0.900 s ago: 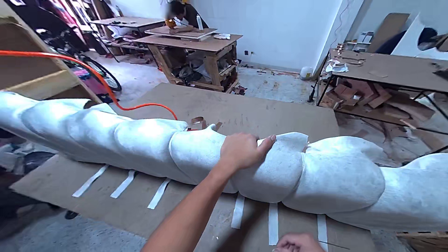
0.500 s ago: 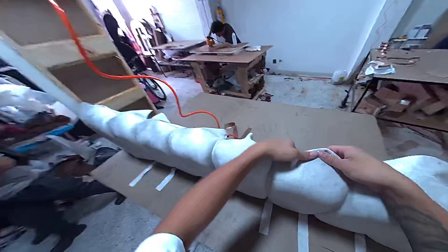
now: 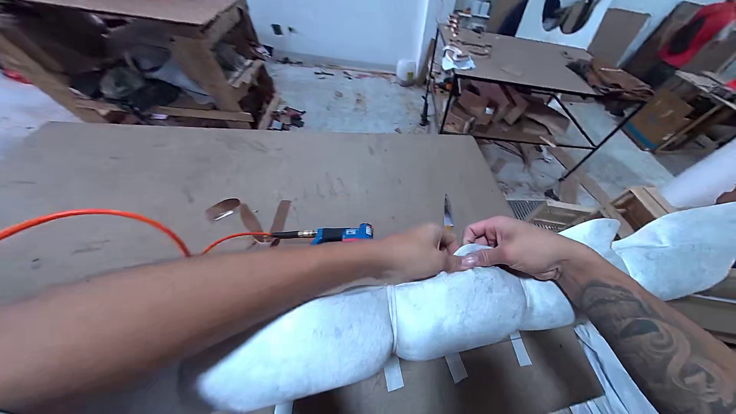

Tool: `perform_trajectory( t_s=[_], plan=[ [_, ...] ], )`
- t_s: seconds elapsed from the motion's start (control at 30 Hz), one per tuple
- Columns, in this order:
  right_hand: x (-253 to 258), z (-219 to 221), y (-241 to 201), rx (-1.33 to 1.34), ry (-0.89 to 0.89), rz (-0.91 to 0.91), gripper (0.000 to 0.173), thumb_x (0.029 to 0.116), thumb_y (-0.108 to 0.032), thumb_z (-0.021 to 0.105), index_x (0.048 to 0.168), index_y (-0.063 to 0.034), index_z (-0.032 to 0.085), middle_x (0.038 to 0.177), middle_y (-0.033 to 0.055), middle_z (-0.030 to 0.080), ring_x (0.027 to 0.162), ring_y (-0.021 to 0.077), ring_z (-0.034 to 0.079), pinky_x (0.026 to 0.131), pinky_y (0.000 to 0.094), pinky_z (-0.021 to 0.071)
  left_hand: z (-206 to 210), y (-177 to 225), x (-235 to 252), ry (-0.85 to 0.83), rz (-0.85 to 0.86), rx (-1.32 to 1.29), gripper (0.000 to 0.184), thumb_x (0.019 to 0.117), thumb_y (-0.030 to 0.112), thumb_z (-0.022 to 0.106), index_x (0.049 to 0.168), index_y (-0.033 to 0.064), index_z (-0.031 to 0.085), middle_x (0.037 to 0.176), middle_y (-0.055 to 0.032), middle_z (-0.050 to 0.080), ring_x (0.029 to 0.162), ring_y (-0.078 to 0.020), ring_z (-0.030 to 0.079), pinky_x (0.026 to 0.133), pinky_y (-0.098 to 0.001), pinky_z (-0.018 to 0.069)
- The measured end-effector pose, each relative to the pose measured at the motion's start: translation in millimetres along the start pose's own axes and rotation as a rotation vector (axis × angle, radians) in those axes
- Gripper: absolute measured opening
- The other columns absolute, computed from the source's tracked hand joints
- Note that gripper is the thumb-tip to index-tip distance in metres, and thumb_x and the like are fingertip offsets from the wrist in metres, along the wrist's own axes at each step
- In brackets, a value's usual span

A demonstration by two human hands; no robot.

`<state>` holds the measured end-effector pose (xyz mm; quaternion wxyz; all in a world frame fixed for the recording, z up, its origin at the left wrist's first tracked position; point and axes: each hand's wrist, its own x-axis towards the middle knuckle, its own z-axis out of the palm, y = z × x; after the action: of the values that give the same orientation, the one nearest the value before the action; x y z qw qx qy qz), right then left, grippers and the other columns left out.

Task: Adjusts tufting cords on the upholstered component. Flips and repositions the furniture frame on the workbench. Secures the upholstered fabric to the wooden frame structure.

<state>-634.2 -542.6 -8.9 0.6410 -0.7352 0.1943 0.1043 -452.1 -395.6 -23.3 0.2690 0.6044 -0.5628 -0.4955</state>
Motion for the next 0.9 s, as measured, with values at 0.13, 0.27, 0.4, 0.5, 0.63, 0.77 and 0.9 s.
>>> perform_trajectory(
  t_s=[0.13, 0.27, 0.4, 0.5, 0.63, 0.77, 0.9],
  plan=[
    [-4.8, 4.7, 4.9, 0.058, 0.102, 0.023, 0.01, 0.0942, -0.001, 0.07, 0.101, 0.0019, 0.064, 0.077, 0.0148, 0.067, 0.066, 0.0183, 0.067, 0.062, 0.0321, 0.0597, 7.7, -2.9, 0.3, 0.053, 0.005, -0.007, 0.03, 0.1028, 0.038, 0.062, 0.095, 0.0088, 0.063, 0.073, -0.0044, 0.063, 0.063, -0.0131, 0.062, 0.059, -0.031, 0.0539],
    [-8.9, 11.7, 3.6, -0.228, 0.204, 0.085, 0.013, 0.0955, -0.018, 0.074, 0.097, -0.0073, 0.067, 0.068, 0.0085, 0.061, 0.055, 0.0175, 0.057, 0.05, 0.0322, 0.0484, 12.8, -12.7, 2.1, 0.143, -0.008, 0.073, 0.028, 0.0995, 0.034, 0.069, 0.086, 0.0096, 0.065, 0.063, -0.0018, 0.058, 0.053, -0.013, 0.057, 0.05, -0.0318, 0.0494],
    [-13.6, 19.8, 2.5, -0.528, 0.244, 0.195, 0.016, 0.1004, -0.03, 0.067, 0.091, -0.017, 0.065, 0.06, 0.0001, 0.055, 0.049, 0.0141, 0.051, 0.044, 0.0323, 0.043, 26.0, -27.9, 6.8, 0.042, -0.044, -0.068, 0.031, 0.0995, 0.03, 0.069, 0.08, 0.007, 0.061, 0.054, -0.0029, 0.049, 0.044, -0.0125, 0.046, 0.04, -0.027, 0.0371],
    [-9.6, 21.1, -2.7, -0.644, 0.216, 0.226, 0.019, 0.102, -0.032, 0.064, 0.089, -0.0179, 0.064, 0.064, -0.003, 0.058, 0.054, 0.0109, 0.055, 0.048, 0.0307, 0.0465, 28.4, -37.1, 10.3, -0.029, -0.061, -0.21, 0.033, 0.1005, 0.027, 0.068, 0.078, 0.0058, 0.056, 0.052, -0.0036, 0.045, 0.041, -0.0115, 0.042, 0.038, -0.024, 0.0323],
    [-7.0, 14.3, 1.4, -0.707, 0.253, 0.103, 0.016, 0.1011, -0.031, 0.066, 0.088, -0.021, 0.066, 0.07, -0.0056, 0.062, 0.06, 0.0098, 0.059, 0.052, 0.0333, 0.0495, 21.4, -36.0, 18.5, -0.089, -0.087, -0.25, 0.032, 0.1006, 0.031, 0.068, 0.084, 0.0044, 0.061, 0.058, -0.0035, 0.052, 0.048, -0.0103, 0.049, 0.045, -0.0256, 0.0405],
    [21.8, 2.4, -13.2, -0.793, 0.449, -0.278, 0.015, 0.0994, -0.028, 0.064, 0.099, -0.0139, 0.067, 0.081, -0.0004, 0.068, 0.067, 0.015, 0.068, 0.058, 0.0391, 0.0595, 10.2, -35.5, 16.3, -0.024, 0.048, -0.145, 0.036, 0.1011, 0.033, 0.067, 0.091, -0.0014, 0.069, 0.07, -0.0073, 0.062, 0.064, -0.0137, 0.059, 0.061, -0.0348, 0.0518],
    [77.9, 36.6, -101.0, -0.902, 0.26, -0.444, 0.015, 0.0982, -0.029, 0.064, 0.101, -0.0148, 0.069, 0.085, -0.0037, 0.072, 0.075, 0.0126, 0.073, 0.069, 0.0383, 0.0645, -12.6, -32.1, 8.2, 0.002, 0.06, 0.067, 0.043, 0.1031, 0.039, 0.062, 0.109, -0.0025, 0.071, 0.101, -0.0168, 0.07, 0.097, -0.0259, 0.068, 0.084, -0.0484, 0.0554]
  ],
)
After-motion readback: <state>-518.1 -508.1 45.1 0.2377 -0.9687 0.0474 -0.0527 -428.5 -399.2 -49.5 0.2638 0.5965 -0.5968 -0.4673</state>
